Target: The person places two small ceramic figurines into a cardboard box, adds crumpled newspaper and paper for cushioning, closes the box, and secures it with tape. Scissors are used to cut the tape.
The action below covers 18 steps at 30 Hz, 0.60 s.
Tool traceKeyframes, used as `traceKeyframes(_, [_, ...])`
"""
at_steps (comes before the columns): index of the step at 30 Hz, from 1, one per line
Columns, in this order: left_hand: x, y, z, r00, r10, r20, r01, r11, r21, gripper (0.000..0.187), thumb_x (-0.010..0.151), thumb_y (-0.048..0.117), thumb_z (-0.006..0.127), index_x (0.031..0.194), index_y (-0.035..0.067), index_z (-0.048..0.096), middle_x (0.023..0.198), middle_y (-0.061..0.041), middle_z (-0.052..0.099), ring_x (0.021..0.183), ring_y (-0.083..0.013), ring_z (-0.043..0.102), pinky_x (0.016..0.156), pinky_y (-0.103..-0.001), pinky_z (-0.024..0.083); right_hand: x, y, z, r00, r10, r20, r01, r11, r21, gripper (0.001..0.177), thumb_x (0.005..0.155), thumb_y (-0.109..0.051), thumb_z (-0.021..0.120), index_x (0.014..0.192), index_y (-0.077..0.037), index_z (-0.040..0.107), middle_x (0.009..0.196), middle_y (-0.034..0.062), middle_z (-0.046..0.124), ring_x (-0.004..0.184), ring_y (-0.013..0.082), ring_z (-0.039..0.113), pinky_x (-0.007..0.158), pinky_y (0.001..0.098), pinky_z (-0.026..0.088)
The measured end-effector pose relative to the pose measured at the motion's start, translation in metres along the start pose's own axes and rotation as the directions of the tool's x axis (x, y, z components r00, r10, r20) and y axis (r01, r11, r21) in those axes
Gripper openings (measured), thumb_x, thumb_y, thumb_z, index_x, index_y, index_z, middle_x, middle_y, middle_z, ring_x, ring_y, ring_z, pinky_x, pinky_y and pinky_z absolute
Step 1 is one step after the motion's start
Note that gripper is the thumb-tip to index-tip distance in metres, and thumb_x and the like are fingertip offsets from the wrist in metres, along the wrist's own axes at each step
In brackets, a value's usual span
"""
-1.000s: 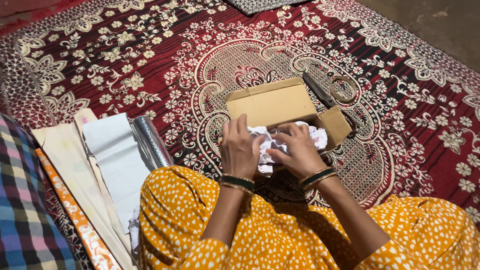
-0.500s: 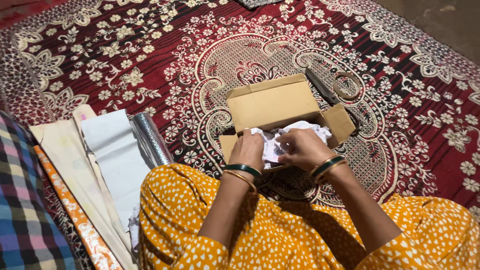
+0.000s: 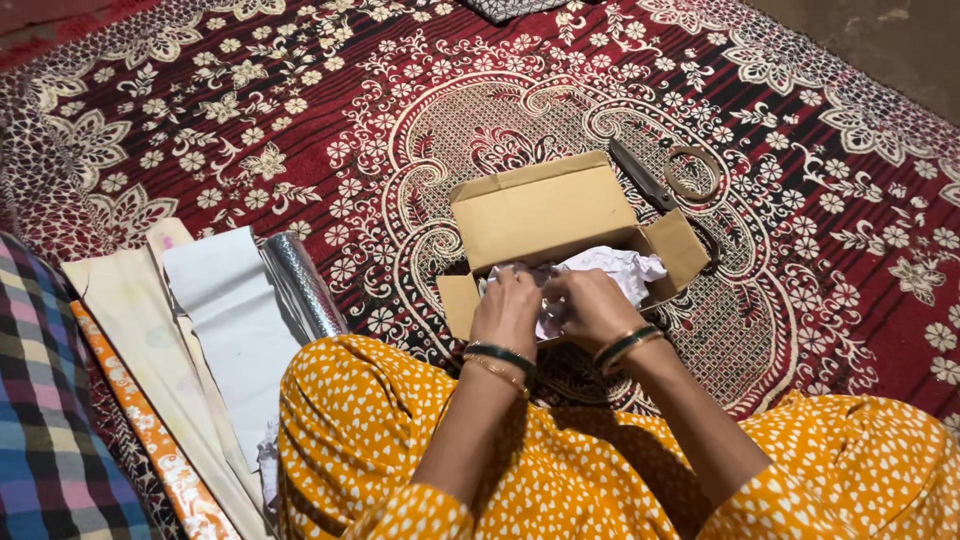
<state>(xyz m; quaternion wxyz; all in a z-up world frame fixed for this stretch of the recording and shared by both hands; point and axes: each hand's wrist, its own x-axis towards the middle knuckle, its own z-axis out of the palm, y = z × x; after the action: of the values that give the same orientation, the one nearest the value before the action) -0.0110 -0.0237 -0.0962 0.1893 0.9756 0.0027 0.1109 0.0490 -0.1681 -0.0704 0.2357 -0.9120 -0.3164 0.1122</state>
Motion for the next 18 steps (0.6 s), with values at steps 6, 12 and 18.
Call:
traceKeyframes(6, [-0.026,-0.006,-0.080,0.917,-0.242,-0.316,0.129,0.932,-0.338,0.029,0.083,0.007,0.076,0.107,-0.002,0.062,0.107,-0.018,0.062,0.101,-0.0367,0.064,0.090,-0.045,0.052,-0.052,-0.010,-0.024,0.730,0.080,-0.679,0.001,0.993,0.117,0.017,0.088,-0.003,0.074,0.104,-0.002,0.073,0.097,0.0108,0.072,0.085,0.0210,0.071,0.077,0.0325,0.058])
traceKeyframes(12, [-0.050,-0.011,-0.095,0.764,-0.604,-0.227,0.467,0.760,-0.453,0.051,0.080,0.018,0.084,0.118,0.002,0.056,0.116,-0.019,0.060,0.099,-0.0371,0.063,0.083,-0.046,0.051,-0.072,0.024,-0.045,0.525,0.319,-0.789,-0.211,0.947,0.243,0.090,0.082,-0.019,0.095,0.149,-0.005,0.037,0.138,0.0180,0.046,0.127,0.0304,0.052,0.110,0.0453,0.045])
traceKeyframes(18, [-0.048,-0.003,-0.066,0.734,-0.679,-0.017,0.597,0.656,-0.462,0.063,0.075,0.013,0.085,0.125,0.005,0.049,0.117,-0.023,0.064,0.104,-0.0410,0.064,0.087,-0.049,0.051,-0.065,0.045,-0.014,0.613,0.537,-0.580,-0.279,0.834,0.476,0.147,0.060,-0.025,0.099,0.161,-0.012,-0.006,0.152,0.0249,0.032,0.132,0.0384,0.047,0.115,0.0478,0.040])
